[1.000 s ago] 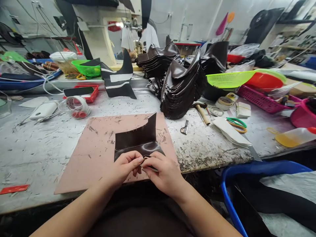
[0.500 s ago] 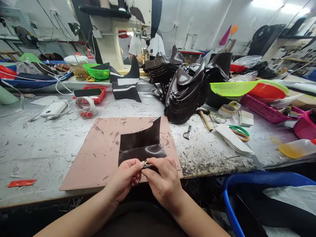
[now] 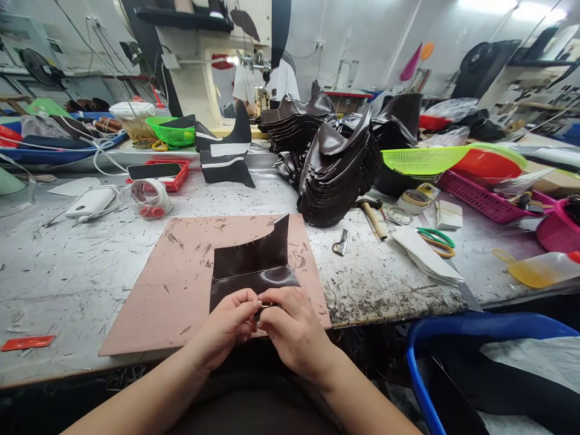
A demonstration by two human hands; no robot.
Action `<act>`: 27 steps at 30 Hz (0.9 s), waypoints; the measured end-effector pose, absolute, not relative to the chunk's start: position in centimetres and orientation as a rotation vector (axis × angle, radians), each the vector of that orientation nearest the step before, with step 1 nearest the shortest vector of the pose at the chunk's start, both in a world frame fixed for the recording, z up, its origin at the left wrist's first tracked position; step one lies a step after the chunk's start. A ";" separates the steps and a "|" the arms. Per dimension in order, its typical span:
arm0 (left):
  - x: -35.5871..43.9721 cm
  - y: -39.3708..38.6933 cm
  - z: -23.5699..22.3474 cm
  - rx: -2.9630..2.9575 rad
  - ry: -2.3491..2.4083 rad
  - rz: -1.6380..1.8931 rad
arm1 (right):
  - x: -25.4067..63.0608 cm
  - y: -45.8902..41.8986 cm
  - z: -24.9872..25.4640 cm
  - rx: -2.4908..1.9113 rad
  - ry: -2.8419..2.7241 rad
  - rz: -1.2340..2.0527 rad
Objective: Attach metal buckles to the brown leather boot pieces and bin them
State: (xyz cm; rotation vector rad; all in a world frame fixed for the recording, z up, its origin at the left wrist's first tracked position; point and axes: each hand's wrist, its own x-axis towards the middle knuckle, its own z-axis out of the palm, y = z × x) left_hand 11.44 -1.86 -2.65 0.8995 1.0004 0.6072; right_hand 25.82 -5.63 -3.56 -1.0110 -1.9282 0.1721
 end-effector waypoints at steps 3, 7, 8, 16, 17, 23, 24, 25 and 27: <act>11.0 -1.1 -2.3 0.975 1.010 0.479 | 26.9 -6.2 -4.1 -0.898 -1.770 0.599; 9.8 0.1 -1.8 1.064 1.063 0.515 | 30.4 -8.1 -5.2 -0.902 -1.280 1.022; 9.5 0.4 -1.8 1.091 1.074 0.533 | 31.5 -8.6 -5.3 -0.976 -1.217 1.092; 10.2 1.5 -2.7 1.170 1.111 0.466 | 36.6 -10.1 -4.8 -1.401 -1.740 1.342; 10.4 1.6 -3.1 1.182 1.122 0.456 | 36.6 -9.9 -4.8 -1.393 -1.725 1.319; 11.5 1.7 -4.4 1.282 1.236 0.408 | 36.1 -9.0 -5.4 -1.338 -1.706 1.273; 11.6 1.7 -4.4 1.300 1.254 0.401 | 36.0 -8.9 -5.5 -1.339 -1.714 1.267; 11.7 1.7 -4.3 1.316 1.272 0.391 | 36.0 -8.9 -5.6 -1.337 -1.727 1.256; 11.8 1.7 -4.2 1.337 1.298 0.371 | 35.9 -8.8 -5.5 -1.328 -1.758 1.211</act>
